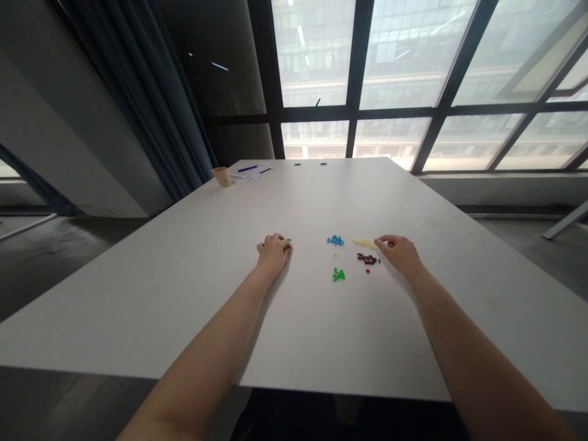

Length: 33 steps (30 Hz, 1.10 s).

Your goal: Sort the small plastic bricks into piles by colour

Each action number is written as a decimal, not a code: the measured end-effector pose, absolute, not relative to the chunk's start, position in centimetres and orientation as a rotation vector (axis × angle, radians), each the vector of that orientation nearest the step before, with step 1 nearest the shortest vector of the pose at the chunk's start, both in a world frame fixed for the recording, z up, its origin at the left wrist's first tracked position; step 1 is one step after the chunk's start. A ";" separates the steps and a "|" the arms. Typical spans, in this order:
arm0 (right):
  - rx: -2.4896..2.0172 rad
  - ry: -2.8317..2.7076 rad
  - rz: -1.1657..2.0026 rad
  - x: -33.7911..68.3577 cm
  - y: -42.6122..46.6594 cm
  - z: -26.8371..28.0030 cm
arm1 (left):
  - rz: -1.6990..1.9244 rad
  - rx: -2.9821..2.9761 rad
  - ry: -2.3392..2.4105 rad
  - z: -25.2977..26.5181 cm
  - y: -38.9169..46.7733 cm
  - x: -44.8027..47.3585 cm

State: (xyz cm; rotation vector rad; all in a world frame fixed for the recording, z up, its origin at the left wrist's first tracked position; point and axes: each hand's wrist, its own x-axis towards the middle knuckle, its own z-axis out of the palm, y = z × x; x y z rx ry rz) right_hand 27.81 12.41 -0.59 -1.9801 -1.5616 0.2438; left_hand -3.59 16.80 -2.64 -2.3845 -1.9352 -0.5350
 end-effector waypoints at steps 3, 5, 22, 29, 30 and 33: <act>-1.971 -1.575 0.225 27.7 12.3 -0.3 | -0.561 -2.382 -1.897 -2.6 16.7 -3.4; -1.955 -1.583 0.220 27.7 12.2 -0.1 | -0.615 -2.392 -1.872 -2.4 16.6 -3.2; -1.224 -1.935 0.224 20.6 8.2 1.9 | -1.514 -2.962 -1.541 1.0 10.1 2.0; -1.109 -1.982 0.200 19.8 7.8 1.3 | -1.723 -3.085 -1.513 0.6 9.4 2.6; -1.104 -1.981 0.198 19.8 7.8 1.3 | -1.746 -3.089 -1.511 0.5 9.4 2.6; -1.107 -1.974 0.192 19.9 7.8 1.4 | -1.761 -3.091 -1.498 0.5 9.4 2.7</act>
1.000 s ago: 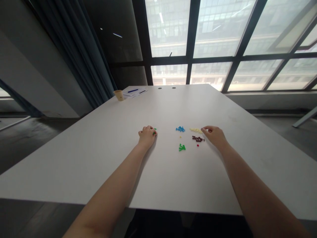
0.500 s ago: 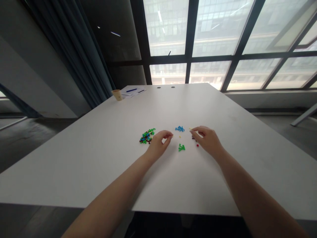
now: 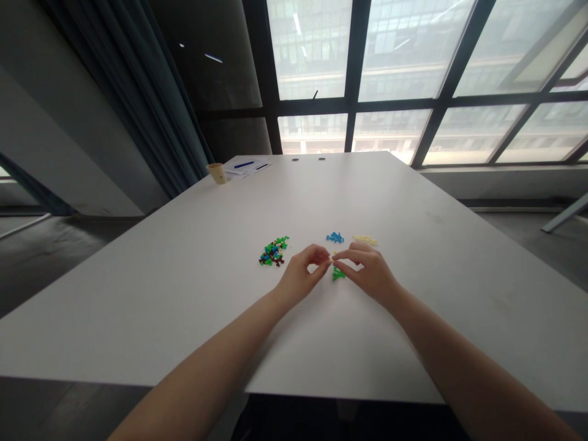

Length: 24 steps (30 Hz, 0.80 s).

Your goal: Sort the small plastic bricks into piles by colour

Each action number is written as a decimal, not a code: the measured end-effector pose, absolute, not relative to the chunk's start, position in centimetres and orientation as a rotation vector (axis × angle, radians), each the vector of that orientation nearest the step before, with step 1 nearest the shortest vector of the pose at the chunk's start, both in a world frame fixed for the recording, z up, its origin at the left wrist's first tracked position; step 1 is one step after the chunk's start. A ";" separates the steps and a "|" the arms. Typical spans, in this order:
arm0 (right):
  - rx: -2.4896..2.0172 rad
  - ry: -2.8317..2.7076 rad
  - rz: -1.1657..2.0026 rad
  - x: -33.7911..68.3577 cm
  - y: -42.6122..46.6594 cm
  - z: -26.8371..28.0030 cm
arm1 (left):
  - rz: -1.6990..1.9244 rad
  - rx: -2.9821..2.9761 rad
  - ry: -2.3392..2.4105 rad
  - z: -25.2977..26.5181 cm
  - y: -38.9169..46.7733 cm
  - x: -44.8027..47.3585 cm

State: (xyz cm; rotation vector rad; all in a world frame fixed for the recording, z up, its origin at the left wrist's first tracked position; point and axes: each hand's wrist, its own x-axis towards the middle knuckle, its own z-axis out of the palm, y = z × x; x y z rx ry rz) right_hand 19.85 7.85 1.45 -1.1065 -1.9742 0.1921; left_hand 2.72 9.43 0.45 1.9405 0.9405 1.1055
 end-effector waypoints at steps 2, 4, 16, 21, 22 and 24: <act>-1.112 -1.970 0.190 19.8 7.8 1.5 | 1.099 1.977 0.958 0.5 9.5 2.7; -1.112 -1.973 0.191 19.8 7.8 1.6 | 1.091 2.020 0.983 0.6 9.5 2.6; -1.122 -1.997 0.169 19.9 7.9 1.6 | 1.077 2.026 0.970 0.3 9.7 2.4; -1.173 -1.993 0.217 20.6 8.9 1.1 | 1.019 2.077 1.032 -0.2 10.3 2.3; -1.221 -1.968 0.216 21.3 9.4 0.9 | 0.998 2.106 1.074 -0.3 10.7 2.0; -1.368 -1.887 0.195 23.2 10.4 0.5 | 0.959 2.189 1.199 -0.7 11.9 1.1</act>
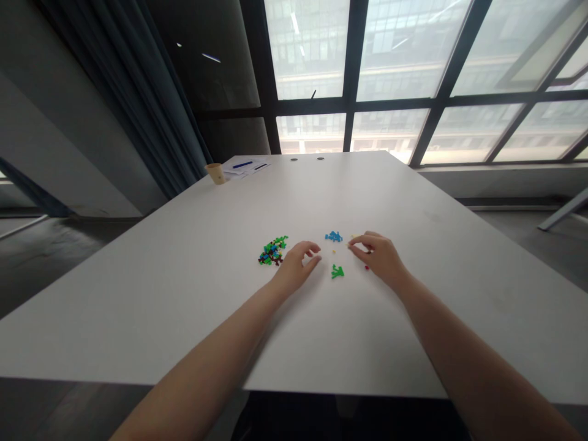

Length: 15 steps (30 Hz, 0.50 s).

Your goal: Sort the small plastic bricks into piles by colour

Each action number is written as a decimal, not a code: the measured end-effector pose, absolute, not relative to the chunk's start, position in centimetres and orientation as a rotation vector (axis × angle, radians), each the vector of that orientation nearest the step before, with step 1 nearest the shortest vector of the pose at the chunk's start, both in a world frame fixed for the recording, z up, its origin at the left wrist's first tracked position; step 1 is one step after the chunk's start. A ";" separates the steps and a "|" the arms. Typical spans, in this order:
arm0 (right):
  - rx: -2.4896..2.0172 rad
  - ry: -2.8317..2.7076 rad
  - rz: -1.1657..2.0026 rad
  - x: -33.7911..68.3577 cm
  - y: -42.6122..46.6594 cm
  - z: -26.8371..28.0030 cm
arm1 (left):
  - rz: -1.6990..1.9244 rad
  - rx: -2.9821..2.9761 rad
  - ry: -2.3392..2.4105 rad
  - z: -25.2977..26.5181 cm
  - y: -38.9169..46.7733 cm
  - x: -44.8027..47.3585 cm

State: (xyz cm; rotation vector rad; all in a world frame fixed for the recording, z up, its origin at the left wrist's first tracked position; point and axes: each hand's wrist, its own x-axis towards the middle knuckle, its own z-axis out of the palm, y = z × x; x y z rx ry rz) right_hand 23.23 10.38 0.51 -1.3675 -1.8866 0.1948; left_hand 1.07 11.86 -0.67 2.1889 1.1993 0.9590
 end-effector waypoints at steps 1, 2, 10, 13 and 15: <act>-1.464 -1.817 0.149 24.4 10.9 0.3 | 0.941 2.243 1.278 -0.9 12.5 0.5; -1.574 -1.741 0.102 25.7 11.3 0.0 | 0.923 2.294 1.367 -1.1 13.2 -0.2; -2.216 -1.504 0.134 30.9 12.9 -2.9 | 0.537 2.355 2.000 -2.5 15.6 -2.8; -2.231 -1.527 0.181 30.3 13.0 -3.4 | 0.502 2.389 1.999 -2.4 15.5 -2.6; -2.252 -1.502 0.190 29.9 13.1 -3.5 | 0.515 2.392 1.992 -2.3 15.4 -2.5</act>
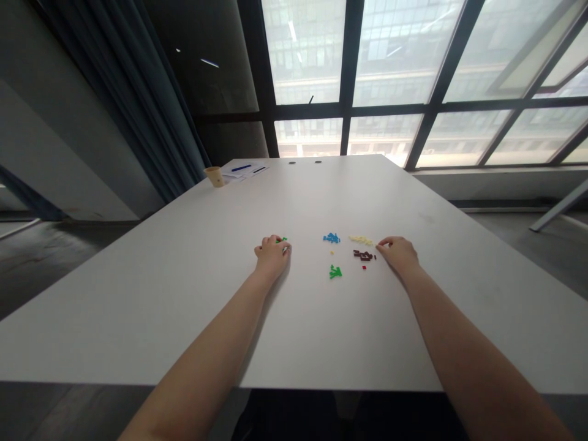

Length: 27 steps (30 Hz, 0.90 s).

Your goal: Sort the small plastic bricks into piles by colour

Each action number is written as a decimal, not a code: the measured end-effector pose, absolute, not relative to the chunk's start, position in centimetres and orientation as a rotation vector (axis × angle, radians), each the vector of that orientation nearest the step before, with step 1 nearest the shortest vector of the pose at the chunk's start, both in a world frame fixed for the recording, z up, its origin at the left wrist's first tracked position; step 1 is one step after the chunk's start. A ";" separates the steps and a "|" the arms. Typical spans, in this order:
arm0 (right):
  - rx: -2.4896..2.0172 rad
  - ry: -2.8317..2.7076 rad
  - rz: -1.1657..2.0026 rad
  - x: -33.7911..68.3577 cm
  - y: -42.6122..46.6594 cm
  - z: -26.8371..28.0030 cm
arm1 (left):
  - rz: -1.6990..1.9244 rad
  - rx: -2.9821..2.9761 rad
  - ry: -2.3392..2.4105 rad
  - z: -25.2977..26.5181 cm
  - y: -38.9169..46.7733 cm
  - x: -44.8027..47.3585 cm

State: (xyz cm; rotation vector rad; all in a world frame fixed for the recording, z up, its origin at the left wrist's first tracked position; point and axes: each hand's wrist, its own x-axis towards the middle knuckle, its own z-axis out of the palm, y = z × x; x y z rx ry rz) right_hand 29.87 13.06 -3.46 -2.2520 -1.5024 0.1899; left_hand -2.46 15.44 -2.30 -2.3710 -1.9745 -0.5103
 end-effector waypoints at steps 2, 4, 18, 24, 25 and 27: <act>-2.268 -1.469 0.194 29.6 13.1 -3.4 | -0.531 -2.368 -1.977 -2.2 15.5 -2.4; -2.268 -1.443 0.199 29.5 13.2 -3.4 | -0.551 -2.358 -1.981 -2.2 15.6 -2.4; -2.263 -1.394 0.226 29.5 13.5 -3.4 | -0.820 -2.471 -1.872 -1.5 15.5 -2.1; -2.238 -1.389 0.223 29.0 13.3 -3.1 | -1.279 -2.691 -1.796 0.1 13.8 -1.2; -2.218 -1.385 0.210 28.8 13.2 -2.9 | -1.356 -2.734 -1.794 0.3 13.4 -0.9; -2.126 -1.418 0.192 28.2 13.1 -2.6 | -1.519 -2.841 -1.784 0.5 12.6 -0.1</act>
